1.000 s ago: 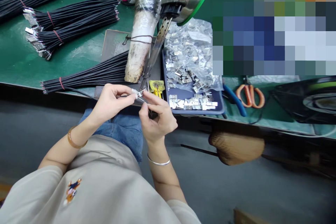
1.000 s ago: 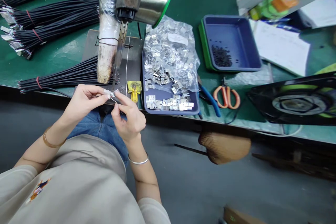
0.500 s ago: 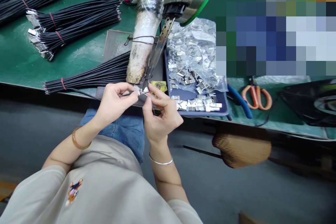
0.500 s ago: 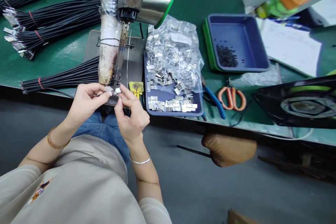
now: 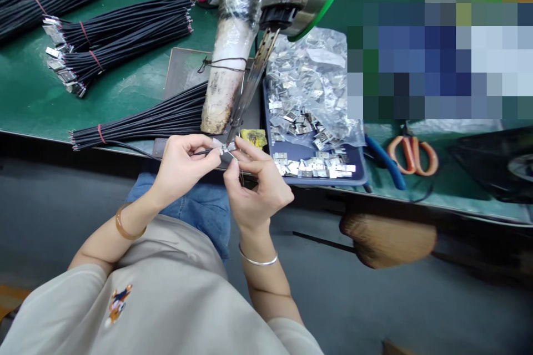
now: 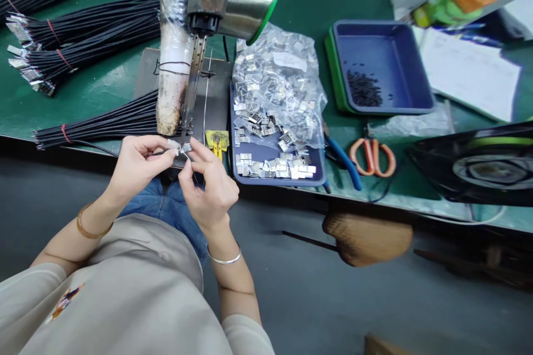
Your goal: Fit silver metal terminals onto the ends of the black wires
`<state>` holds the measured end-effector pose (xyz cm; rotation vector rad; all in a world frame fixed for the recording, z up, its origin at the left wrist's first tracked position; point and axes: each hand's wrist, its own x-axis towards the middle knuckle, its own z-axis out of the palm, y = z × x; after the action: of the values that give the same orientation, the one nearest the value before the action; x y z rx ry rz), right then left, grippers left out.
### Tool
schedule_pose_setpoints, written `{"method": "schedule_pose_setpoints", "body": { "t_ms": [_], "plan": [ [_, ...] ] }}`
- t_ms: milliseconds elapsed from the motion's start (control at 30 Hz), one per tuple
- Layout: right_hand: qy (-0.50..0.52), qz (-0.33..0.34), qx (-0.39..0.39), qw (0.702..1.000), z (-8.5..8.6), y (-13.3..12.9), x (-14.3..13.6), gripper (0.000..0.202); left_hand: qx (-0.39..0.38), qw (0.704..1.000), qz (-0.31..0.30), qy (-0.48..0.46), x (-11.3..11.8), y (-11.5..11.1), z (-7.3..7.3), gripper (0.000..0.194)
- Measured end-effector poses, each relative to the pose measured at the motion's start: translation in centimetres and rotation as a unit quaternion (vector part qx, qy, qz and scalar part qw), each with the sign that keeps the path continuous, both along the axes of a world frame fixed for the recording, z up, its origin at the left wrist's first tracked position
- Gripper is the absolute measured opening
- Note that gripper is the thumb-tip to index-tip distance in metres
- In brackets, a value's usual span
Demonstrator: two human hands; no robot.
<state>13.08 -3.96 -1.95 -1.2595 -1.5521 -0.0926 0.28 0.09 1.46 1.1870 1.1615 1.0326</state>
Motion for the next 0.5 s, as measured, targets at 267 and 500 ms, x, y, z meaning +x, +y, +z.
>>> {"method": "schedule_pose_setpoints", "body": {
  "t_ms": [267, 500],
  "plan": [
    [-0.006, -0.012, -0.003, 1.0, -0.05, 0.43, 0.18, 0.012, 0.012, 0.999, 0.015, 0.028, 0.31, -0.12, -0.03, 0.014],
    [-0.009, -0.016, 0.0, 1.0, 0.56, 0.46, -0.03, 0.012, 0.042, 0.999, 0.02, 0.026, 0.43, -0.26, 0.16, 0.016]
  ]
}}
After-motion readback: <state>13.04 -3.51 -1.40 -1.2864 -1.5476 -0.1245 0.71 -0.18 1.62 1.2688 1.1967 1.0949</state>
